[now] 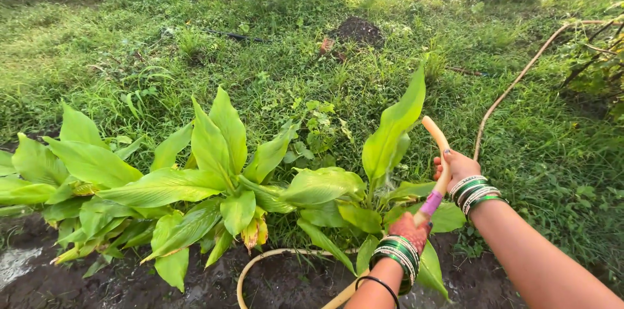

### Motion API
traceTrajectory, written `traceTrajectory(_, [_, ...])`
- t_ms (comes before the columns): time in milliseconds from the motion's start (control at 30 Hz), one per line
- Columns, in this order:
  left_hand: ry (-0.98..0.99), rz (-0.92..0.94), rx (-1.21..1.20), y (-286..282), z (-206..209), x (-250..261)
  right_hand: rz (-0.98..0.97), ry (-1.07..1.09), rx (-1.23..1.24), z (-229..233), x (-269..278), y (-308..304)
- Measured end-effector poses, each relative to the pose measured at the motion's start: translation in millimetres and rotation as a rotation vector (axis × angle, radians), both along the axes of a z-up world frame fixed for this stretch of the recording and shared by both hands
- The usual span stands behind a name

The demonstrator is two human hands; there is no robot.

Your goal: The person waters a row of plants by holding a hose and directing the water flow toward the base of each plant.

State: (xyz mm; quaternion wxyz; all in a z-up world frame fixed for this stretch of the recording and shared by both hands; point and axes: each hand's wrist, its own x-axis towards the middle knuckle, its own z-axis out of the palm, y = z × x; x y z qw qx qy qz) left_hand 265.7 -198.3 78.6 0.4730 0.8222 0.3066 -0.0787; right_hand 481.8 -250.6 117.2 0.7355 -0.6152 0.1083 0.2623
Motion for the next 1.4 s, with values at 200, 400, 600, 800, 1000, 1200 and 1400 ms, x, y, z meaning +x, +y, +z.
traceTrajectory(200, [0.026,-0.069,0.001,-35,-68,-1,-0.073,0.045,-0.006,-76,9,-42])
traceTrajectory(400, [0.138,-0.069,-0.059,-76,-87,-27,-0.129,0.144,-0.11,-97,-27,-87])
traceTrajectory(600, [0.246,-0.089,-0.122,-80,-25,-64,-0.249,0.192,-0.15,-102,-55,-114])
traceTrajectory(800, [0.273,-0.145,-0.102,-80,-22,-84,-0.257,0.235,-0.143,-123,-71,-126])
traceTrajectory(1000, [0.389,-0.209,-0.061,-90,-43,-98,-0.117,0.223,-0.176,-134,-100,-125])
traceTrajectory(1200, [0.301,-0.18,-0.065,-72,-1,-133,-0.073,0.218,-0.211,-131,-119,-113])
traceTrajectory(1400, [0.328,-0.2,-0.095,-58,24,-142,-0.169,0.25,-0.246,-115,-135,-100])
